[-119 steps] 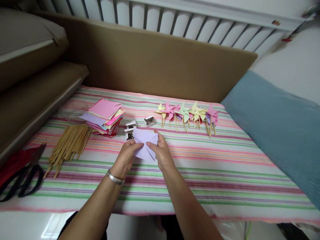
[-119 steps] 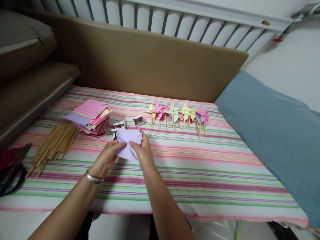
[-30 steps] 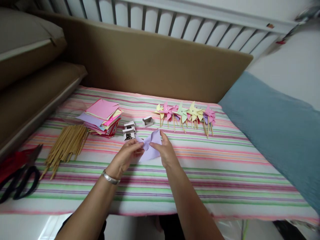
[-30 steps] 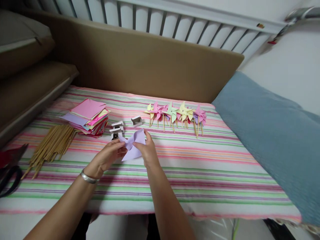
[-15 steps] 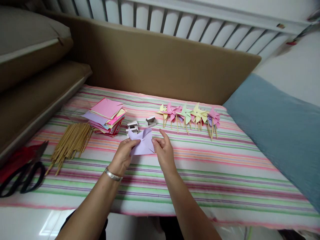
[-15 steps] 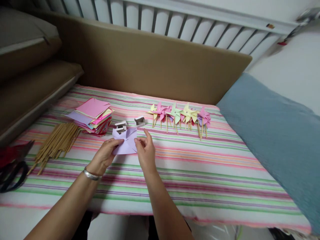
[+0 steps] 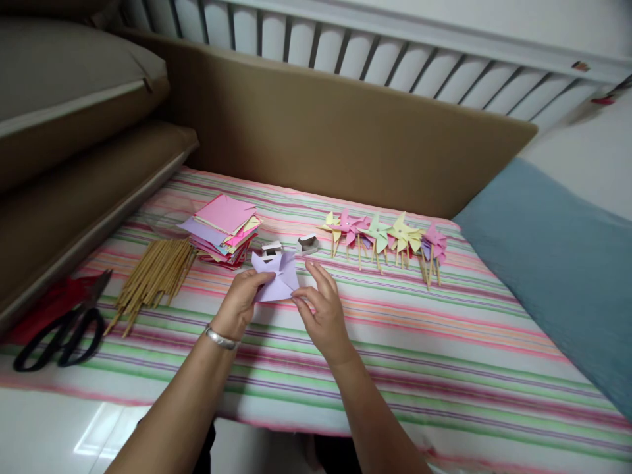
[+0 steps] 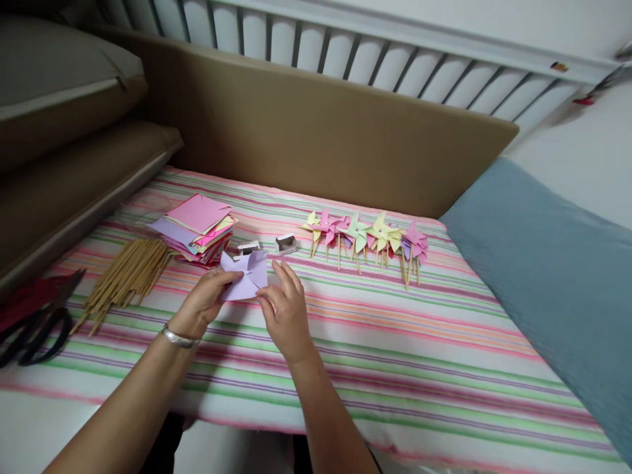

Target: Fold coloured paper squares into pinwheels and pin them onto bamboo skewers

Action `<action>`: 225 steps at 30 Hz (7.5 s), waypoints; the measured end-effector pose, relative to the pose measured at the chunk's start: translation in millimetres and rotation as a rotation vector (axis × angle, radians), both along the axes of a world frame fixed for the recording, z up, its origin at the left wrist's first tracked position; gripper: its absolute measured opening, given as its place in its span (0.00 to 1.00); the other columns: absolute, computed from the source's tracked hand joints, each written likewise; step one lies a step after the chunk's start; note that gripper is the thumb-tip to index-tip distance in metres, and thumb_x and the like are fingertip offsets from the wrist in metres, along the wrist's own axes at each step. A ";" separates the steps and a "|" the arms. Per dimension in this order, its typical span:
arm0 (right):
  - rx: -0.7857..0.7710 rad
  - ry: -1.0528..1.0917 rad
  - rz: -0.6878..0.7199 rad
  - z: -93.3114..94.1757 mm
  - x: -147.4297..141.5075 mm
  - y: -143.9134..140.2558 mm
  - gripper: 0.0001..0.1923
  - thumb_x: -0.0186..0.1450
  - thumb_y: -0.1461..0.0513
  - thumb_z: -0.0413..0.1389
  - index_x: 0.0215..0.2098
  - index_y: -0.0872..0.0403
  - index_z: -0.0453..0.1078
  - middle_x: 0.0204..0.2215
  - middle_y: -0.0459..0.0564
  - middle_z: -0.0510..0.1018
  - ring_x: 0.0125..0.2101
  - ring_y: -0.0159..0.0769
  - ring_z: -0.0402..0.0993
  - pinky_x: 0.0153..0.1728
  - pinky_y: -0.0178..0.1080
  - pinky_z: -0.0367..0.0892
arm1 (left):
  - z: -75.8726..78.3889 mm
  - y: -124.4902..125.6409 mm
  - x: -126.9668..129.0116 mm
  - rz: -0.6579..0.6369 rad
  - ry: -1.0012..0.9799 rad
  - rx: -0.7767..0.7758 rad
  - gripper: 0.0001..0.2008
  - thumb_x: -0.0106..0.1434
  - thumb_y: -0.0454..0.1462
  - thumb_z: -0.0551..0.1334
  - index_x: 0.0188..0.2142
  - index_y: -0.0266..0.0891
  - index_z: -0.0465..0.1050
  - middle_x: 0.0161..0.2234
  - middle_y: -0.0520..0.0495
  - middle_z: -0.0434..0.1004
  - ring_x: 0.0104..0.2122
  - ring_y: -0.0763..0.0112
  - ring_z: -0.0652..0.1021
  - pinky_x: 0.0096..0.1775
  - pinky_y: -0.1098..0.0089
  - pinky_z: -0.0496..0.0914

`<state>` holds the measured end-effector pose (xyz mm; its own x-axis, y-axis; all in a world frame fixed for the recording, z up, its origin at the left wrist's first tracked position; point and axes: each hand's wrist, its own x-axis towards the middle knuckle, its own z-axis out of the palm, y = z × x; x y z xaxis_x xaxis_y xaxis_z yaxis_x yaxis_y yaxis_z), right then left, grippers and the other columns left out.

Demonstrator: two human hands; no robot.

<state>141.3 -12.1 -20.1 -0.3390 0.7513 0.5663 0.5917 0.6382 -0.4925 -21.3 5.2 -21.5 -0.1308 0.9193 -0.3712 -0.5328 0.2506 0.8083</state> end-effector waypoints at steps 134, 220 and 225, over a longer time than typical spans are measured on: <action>0.019 -0.046 -0.014 -4.4 2.6 -0.6 0.07 0.62 0.65 0.52 0.35 0.51 0.72 0.52 0.54 0.68 0.56 0.44 0.57 0.54 0.51 0.57 | -0.4 0.7 -1.3 -0.011 0.090 -0.016 0.12 0.36 0.34 0.69 0.25 0.32 0.75 0.22 0.47 0.78 0.22 0.70 0.74 0.29 0.70 0.66; -0.464 -0.121 -0.139 5.2 -25.4 34.6 0.13 0.62 0.59 0.49 0.38 0.51 0.74 0.36 0.50 0.79 0.35 0.38 0.75 0.35 0.38 0.68 | 52.7 -12.6 -56.2 0.378 0.116 0.251 0.09 0.39 0.34 0.69 0.24 0.35 0.76 0.21 0.53 0.76 0.22 0.76 0.73 0.28 0.75 0.65; -0.409 -0.509 -0.126 7.8 -73.8 62.9 0.09 0.60 0.66 0.53 0.29 0.54 0.75 0.31 0.55 0.79 0.37 0.43 0.75 0.37 0.41 0.65 | 50.7 -12.0 -73.9 0.490 0.030 0.289 0.11 0.39 0.34 0.69 0.26 0.35 0.76 0.24 0.53 0.77 0.24 0.76 0.74 0.30 0.76 0.66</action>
